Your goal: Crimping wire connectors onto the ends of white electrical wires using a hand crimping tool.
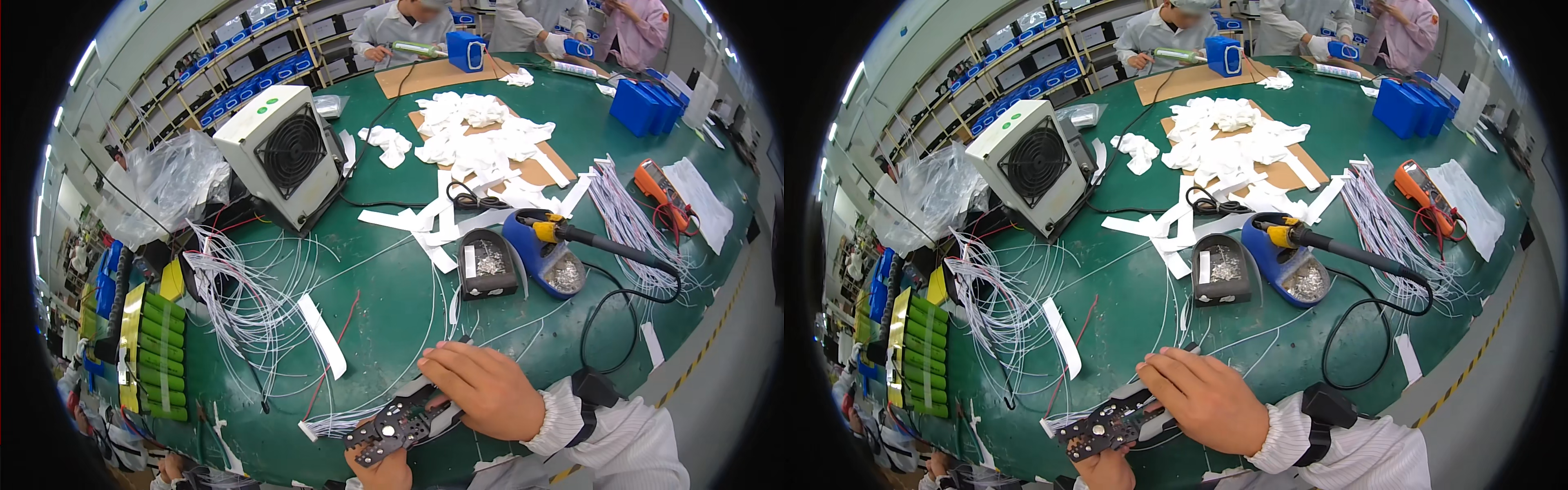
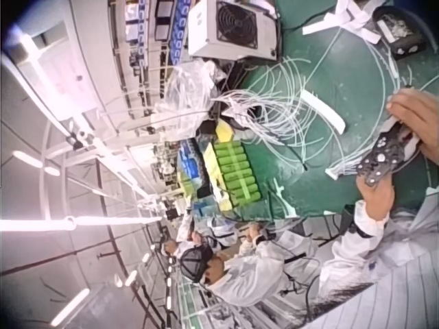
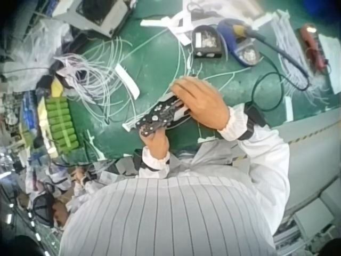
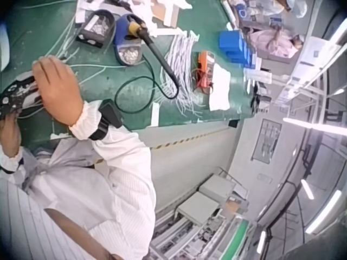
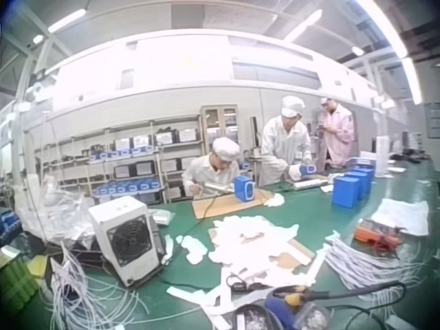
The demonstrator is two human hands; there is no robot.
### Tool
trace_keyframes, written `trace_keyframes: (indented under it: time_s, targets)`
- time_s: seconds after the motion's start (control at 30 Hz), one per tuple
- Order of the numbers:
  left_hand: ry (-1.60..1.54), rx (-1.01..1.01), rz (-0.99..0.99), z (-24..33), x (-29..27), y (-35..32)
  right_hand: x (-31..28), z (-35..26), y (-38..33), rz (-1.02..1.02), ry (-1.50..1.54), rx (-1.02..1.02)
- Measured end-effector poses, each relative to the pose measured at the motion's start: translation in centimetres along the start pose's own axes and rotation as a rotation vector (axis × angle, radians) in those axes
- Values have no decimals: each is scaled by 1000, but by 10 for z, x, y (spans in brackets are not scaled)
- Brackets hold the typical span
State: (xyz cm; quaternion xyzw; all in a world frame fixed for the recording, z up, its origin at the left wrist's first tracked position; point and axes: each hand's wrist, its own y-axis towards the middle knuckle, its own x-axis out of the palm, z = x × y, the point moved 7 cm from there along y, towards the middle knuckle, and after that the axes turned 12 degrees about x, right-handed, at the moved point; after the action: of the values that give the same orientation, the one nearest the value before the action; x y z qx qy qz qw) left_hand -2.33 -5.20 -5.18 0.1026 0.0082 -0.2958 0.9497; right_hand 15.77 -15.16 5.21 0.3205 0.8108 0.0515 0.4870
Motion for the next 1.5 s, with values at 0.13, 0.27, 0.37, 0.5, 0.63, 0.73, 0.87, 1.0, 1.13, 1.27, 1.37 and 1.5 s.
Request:
trace_keyframes:
  time_s: [0.13,0.27,0.37,0.5,0.63,0.73,0.87,1.0,1.13,1.27,1.37,1.5]
  targets:
    - [-23,19,-59,5,4,2,-1,-1,-1,5,3,-7]
    - [-174,-16,15,9,6,5,-1,-1,0,22,6,-5]
    - [-189,-18,13,13,8,7,0,0,-1,9,-6,-4]
    - [-134,-2,19,12,6,6,1,1,-2,-4,52,17]
    - [-125,4,4,19,10,9,1,0,-1,4,-6,-8]
    - [-157,3,5,19,10,9,2,0,-1,-1,-12,-10]
    - [-119,-23,30,8,4,3,2,0,-2,-5,-41,-18]
    - [-95,-24,11,7,4,4,3,2,-1,-1,-43,-18]
    - [-143,-20,0,8,5,5,3,0,-1,0,-25,-14]
    - [-174,2,28,9,6,5,3,0,-1,0,-27,-15]
    - [-185,-5,33,10,7,5,3,2,-3,-3,30,1]
    - [-195,-2,20,15,9,6,2,1,-3,-16,31,12]
